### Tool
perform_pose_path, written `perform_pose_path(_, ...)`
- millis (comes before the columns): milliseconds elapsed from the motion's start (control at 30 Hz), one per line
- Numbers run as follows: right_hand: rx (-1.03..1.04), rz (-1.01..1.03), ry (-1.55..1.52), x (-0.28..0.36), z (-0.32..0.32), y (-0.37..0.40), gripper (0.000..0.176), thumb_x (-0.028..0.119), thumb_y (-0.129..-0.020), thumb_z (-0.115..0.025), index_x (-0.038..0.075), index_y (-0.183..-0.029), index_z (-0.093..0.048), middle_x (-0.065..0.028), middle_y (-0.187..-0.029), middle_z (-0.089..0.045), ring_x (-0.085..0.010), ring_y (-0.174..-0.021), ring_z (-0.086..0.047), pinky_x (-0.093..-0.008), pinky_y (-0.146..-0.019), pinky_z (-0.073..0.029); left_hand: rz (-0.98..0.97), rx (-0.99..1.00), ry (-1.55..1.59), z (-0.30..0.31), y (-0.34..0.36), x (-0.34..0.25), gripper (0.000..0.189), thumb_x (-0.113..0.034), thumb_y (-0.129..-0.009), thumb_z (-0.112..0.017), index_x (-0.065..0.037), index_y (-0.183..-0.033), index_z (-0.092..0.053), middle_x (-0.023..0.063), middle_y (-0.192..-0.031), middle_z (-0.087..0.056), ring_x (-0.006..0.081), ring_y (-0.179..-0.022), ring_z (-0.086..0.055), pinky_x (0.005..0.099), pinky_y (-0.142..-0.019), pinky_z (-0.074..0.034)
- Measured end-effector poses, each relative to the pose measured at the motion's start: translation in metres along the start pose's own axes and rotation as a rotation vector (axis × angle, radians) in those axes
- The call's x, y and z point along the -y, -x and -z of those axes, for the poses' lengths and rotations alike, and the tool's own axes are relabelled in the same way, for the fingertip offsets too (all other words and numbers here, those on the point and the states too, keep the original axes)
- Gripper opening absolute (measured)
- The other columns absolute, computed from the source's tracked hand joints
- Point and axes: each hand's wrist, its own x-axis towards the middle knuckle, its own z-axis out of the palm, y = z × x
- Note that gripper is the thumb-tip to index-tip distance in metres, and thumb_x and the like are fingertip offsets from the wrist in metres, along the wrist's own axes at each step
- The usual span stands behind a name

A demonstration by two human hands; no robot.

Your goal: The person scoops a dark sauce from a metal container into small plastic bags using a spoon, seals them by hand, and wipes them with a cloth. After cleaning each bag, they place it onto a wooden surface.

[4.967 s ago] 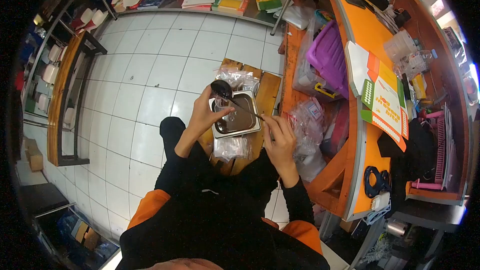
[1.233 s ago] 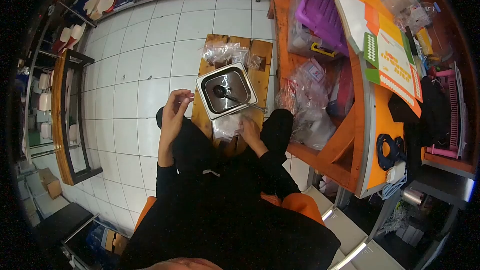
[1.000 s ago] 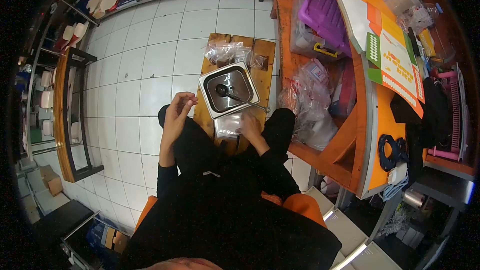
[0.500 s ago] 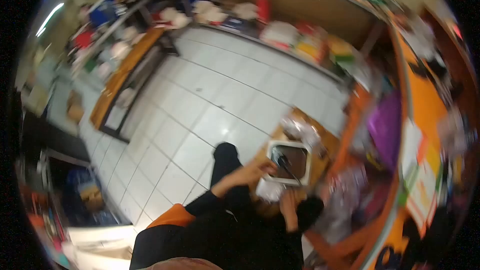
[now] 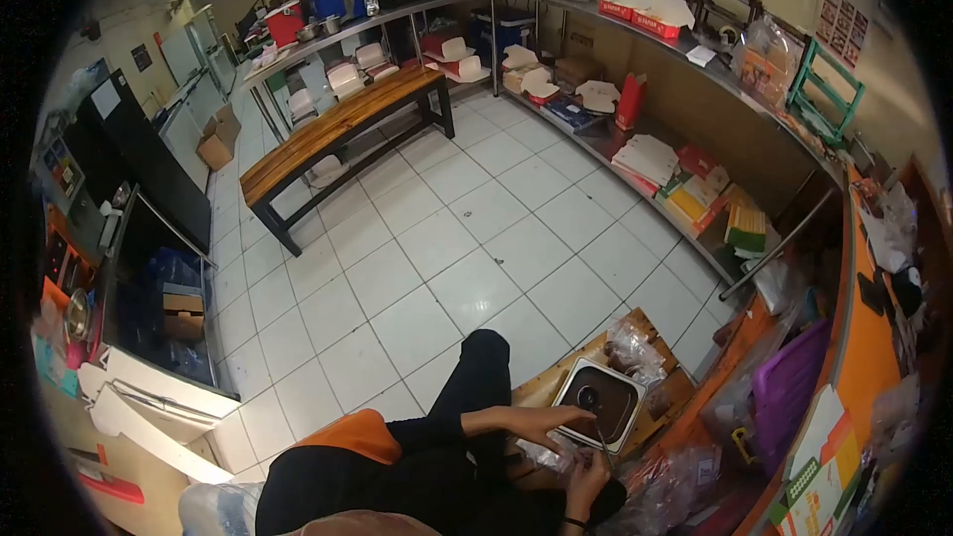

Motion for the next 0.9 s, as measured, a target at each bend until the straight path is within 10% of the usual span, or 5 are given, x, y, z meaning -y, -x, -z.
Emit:
perform_pose_path(200,-0.205,-0.081,-0.614,0.068,0.033,-0.023,0.009,0.008,-0.085,-0.058,0.001,-0.086,-0.053,-0.0032,-0.077,-0.057,-0.0076,-0.070,-0.054,-0.0198,-0.064,-0.042,0.219,0.094,0.496,0.004,-0.012,-0.012,0.030,-0.021,-0.085,-0.060,0.000,-0.106,-0.053,0.0080,-0.100,-0.059,0.0148,-0.092,-0.055,0.0282,-0.078,-0.046)
perform_pose_path(433,-0.659,0.183,-0.133,0.096,0.039,-0.039,0.023,0.008,-0.076,-0.067,0.001,-0.093,-0.053,-0.0073,-0.087,-0.055,-0.0170,-0.086,-0.052,-0.0273,-0.077,-0.040,0.278,-0.172,0.603,0.014,-0.014,-0.043,0.023,-0.020,-0.088,-0.056,0.003,-0.091,-0.057,0.0077,-0.075,-0.062,0.0114,-0.060,-0.061,0.0210,-0.050,-0.048)
perform_pose_path(567,-0.378,0.404,0.171,0.104,0.047,-0.028,0.028,0.010,-0.070,-0.072,0.001,-0.091,-0.056,-0.0121,-0.090,-0.055,-0.0230,-0.089,-0.052,-0.0315,-0.077,-0.040,0.263,-0.345,0.287,0.020,-0.019,-0.058,0.026,-0.027,-0.086,-0.059,-0.001,-0.079,-0.057,0.0047,-0.056,-0.059,0.0103,-0.047,-0.058,0.0223,-0.044,-0.045)
perform_pose_path(700,-0.067,0.181,-0.129,0.100,0.043,-0.028,0.022,0.011,-0.071,-0.070,-0.002,-0.082,-0.056,-0.0110,-0.070,-0.057,-0.0205,-0.064,-0.055,-0.0303,-0.061,-0.042,0.128,-0.302,-0.128,0.022,-0.024,-0.072,0.030,-0.032,-0.083,-0.062,-0.004,-0.072,-0.057,0.0057,-0.053,-0.054,0.0130,-0.045,-0.050,0.0278,-0.044,-0.037)
perform_pose_path(900,0.291,0.072,-0.448,0.109,0.067,-0.031,0.020,0.016,-0.080,-0.062,-0.003,-0.077,-0.056,-0.0080,-0.070,-0.059,-0.0126,-0.064,-0.054,-0.0259,-0.058,-0.040,0.069,-0.035,-0.070,0.027,-0.026,-0.078,0.024,-0.026,-0.088,-0.054,-0.004,-0.081,-0.053,0.0073,-0.061,-0.053,0.0180,-0.051,-0.052,0.0308,-0.048,-0.038)
